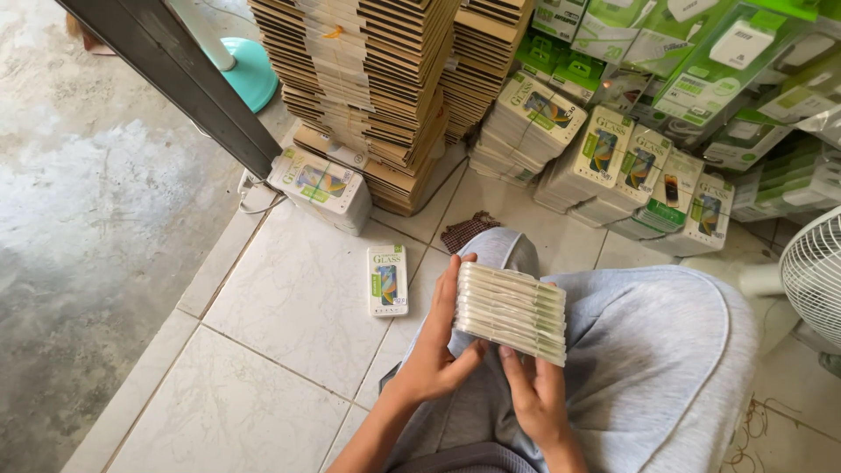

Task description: The person cleans and organizes the packaging for tempered glass screen protectors.

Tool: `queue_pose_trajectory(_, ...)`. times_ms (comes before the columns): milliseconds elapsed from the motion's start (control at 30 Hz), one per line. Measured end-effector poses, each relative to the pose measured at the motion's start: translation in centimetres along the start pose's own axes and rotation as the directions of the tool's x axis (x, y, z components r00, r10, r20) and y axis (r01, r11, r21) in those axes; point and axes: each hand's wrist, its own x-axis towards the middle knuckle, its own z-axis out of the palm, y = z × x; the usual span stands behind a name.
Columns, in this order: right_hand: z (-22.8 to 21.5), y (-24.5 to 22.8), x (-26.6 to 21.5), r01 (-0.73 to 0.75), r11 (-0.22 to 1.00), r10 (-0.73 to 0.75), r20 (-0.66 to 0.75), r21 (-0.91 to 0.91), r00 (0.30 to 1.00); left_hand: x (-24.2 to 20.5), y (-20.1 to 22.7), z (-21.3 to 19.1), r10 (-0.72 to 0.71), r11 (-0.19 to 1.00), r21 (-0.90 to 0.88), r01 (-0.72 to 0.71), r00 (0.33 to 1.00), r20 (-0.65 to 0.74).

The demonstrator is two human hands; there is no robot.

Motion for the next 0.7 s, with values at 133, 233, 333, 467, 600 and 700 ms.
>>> queue_pose_trajectory(133,1.3,-2.7,0.6,0.132,0.985,-0.132,-0.010,0.112,0.991,0.0,0.4,0.1,0.057,0.996,0.065,-0.057,0.998,0.007)
queue_pose_trajectory(233,1.4,-2.5,0.5,0.103,0.988,-0.103,-0.012,0.115,0.995,-0.7,-0.2,0.1,0.041,0.996,0.078,-0.042,0.999,0.006)
queue_pose_trajectory(333,0.4,1.9,-0.8,0.063,0.998,-0.061,-0.040,0.032,0.997,-1.2,-1.8,0.1,0.025,0.998,0.056,-0.025,1.000,0.005)
queue_pose_trajectory(467,-0.1,5.2,-1.6,-0.003,0.991,-0.009,-0.092,-0.133,0.996,-1.8,-4.2,-0.2,0.009,0.997,0.076,-0.008,1.000,-0.011)
queue_pose_trajectory(600,-0.2,2.8,1.0,-0.023,0.996,0.019,-0.051,-0.081,0.998,-0.8,-3.4,-0.7,0.022,0.998,0.066,-0.020,0.999,-0.031)
queue_pose_trajectory(700,-1.4,-1.3,5.2,0.354,0.790,-0.372,0.067,-0.500,0.926,1.0,-1.9,-0.9,-0.059,0.989,-0.143,0.047,0.995,-0.083)
